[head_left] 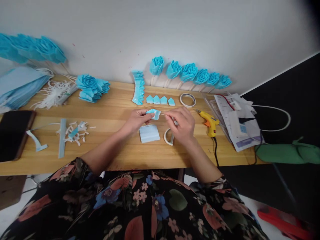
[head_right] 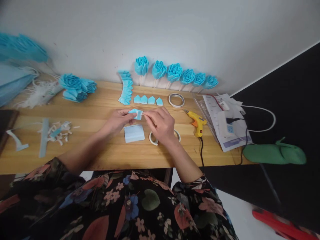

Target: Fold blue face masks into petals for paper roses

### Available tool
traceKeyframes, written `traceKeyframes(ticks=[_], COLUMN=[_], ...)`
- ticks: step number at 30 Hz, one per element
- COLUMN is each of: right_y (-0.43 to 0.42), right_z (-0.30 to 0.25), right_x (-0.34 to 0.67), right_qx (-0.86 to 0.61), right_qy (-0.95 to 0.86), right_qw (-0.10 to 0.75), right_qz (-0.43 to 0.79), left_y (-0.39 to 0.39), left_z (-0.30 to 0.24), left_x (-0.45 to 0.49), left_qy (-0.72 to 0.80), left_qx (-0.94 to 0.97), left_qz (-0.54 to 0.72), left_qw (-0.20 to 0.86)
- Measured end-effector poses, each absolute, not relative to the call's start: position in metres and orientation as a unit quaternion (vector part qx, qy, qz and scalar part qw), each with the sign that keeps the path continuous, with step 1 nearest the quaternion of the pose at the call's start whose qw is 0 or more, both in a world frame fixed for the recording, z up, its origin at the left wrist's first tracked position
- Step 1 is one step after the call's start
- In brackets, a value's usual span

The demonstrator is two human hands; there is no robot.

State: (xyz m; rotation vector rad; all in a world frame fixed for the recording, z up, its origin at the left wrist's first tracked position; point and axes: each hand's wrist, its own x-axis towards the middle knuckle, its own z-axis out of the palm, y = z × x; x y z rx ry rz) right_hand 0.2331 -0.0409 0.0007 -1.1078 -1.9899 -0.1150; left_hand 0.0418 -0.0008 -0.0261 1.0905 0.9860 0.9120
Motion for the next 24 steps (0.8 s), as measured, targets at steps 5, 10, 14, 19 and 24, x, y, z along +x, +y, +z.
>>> traceKeyframes(ticks=[5,10,14,19,24], right_y=[-0.033,-0.033,-0.032,-0.032,-0.033], right_z=[-0.017,-0.025,-0.028,-0.029,-0.03], right_x=[0.226,0.228,0.23,0.229,0.229], right_qx=[-0.404,-0.434,-0.437,-0.425,-0.435], right_qy=[-0.795,-0.794,-0.796,-0.801,-0.808], right_qw=[0.428,0.403,0.401,0.402,0.378], right_qz=[-0.145,-0.134,-0.121,-0.131,-0.126], left_y=[-0.003,-0.003,-0.003,-0.003,-0.003], left_z=[-0.023,-0.023,-0.023,-0.023,-0.023], left_x=[0.042,0.044,0.044,0.044,0.043], left_qy=[0.429,0.43,0.429,0.425,0.424], left_qx=[0.455,0.44,0.436,0.439,0.437], left_qz=[0.399,0.386,0.38,0.382,0.384], left_qw=[0.67,0.688,0.694,0.693,0.694])
